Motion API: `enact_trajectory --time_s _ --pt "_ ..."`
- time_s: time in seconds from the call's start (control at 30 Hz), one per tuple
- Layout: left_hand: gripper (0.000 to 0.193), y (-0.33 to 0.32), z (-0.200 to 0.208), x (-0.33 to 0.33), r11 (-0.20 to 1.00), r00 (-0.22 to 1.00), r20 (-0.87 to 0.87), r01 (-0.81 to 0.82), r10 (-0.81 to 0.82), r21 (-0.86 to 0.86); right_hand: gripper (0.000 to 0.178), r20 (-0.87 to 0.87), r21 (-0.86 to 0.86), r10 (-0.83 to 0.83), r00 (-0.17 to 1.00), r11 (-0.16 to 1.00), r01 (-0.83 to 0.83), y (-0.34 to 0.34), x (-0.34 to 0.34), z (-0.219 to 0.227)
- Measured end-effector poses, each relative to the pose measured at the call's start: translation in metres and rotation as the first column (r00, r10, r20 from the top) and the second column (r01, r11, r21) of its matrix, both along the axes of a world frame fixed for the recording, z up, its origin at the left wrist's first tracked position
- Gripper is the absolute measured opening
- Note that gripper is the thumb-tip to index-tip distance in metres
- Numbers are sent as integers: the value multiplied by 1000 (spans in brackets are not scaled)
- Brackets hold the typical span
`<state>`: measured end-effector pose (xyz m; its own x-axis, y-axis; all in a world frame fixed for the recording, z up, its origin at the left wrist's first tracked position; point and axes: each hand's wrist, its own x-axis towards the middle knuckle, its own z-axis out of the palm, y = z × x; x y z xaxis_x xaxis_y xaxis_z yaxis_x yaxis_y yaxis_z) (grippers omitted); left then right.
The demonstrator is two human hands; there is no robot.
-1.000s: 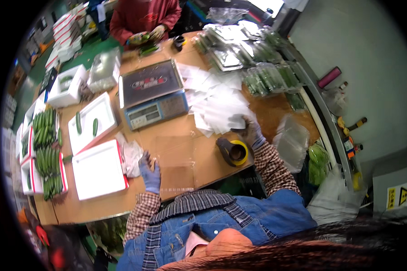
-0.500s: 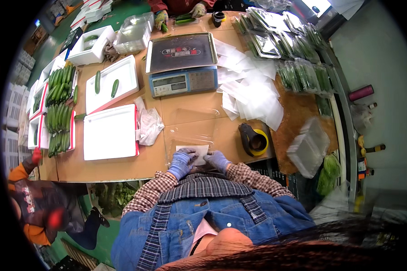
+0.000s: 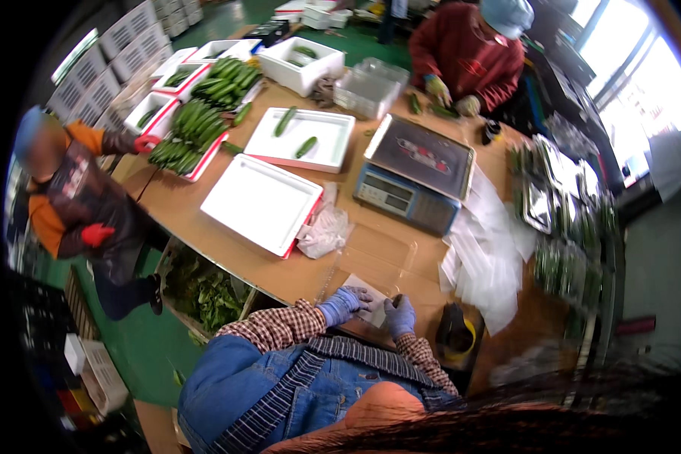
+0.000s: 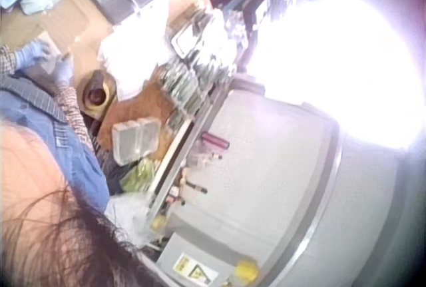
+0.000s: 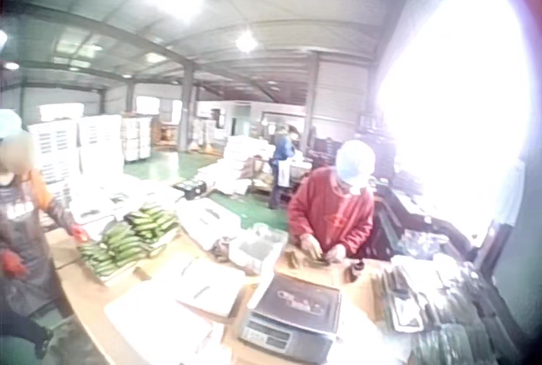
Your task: The person places green vegetables into plastic wrap, weighs them on a digital scale, and seals the packages with tape. The person repeats this process multiple times, stacking the finished packages on the table.
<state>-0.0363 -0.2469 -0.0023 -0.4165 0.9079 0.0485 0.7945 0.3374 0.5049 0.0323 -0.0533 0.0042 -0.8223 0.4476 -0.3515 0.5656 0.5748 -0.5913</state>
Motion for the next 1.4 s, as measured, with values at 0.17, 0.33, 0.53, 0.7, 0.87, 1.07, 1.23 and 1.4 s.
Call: enact_trajectory --time_s 0.17,0.33,0.53,0.7,0.87,1.07,1.23,1.4 --pt "32 -27 36 -20 889 918 54 -395 394 232 34 -182 -91 -65 981 995 49 14 -11 -17" --pt "32 -125 61 -92 648 729 35 -629 684 430 35 -408 -138 -201 891 978 158 33 -6 -11" --pt "33 -263 62 -176 494 481 -142 -773 865 398 30 -598 -301 -262 758 949 90 -49 -57 29" --pt "70 -356 67 -268 446 404 -294 -890 866 92 19 -596 -192 37 802 963 -187 -178 -112 41" --pt "100 -407 91 -365 345 321 -514 -937 795 -52 18 -495 -172 182 850 938 -302 -244 -128 46" --pt "107 -433 116 -480 206 193 -559 -978 806 -41 18 -472 -207 60 879 962 -176 -241 -148 22" --pt "118 -438 91 -515 106 238 -578 -962 781 -252 15 -350 -244 43 936 960 -135 -260 -167 41" --pt "114 -418 87 -511 134 283 -566 -947 774 -291 15 -307 -368 -66 949 928 -54 -264 -170 11"
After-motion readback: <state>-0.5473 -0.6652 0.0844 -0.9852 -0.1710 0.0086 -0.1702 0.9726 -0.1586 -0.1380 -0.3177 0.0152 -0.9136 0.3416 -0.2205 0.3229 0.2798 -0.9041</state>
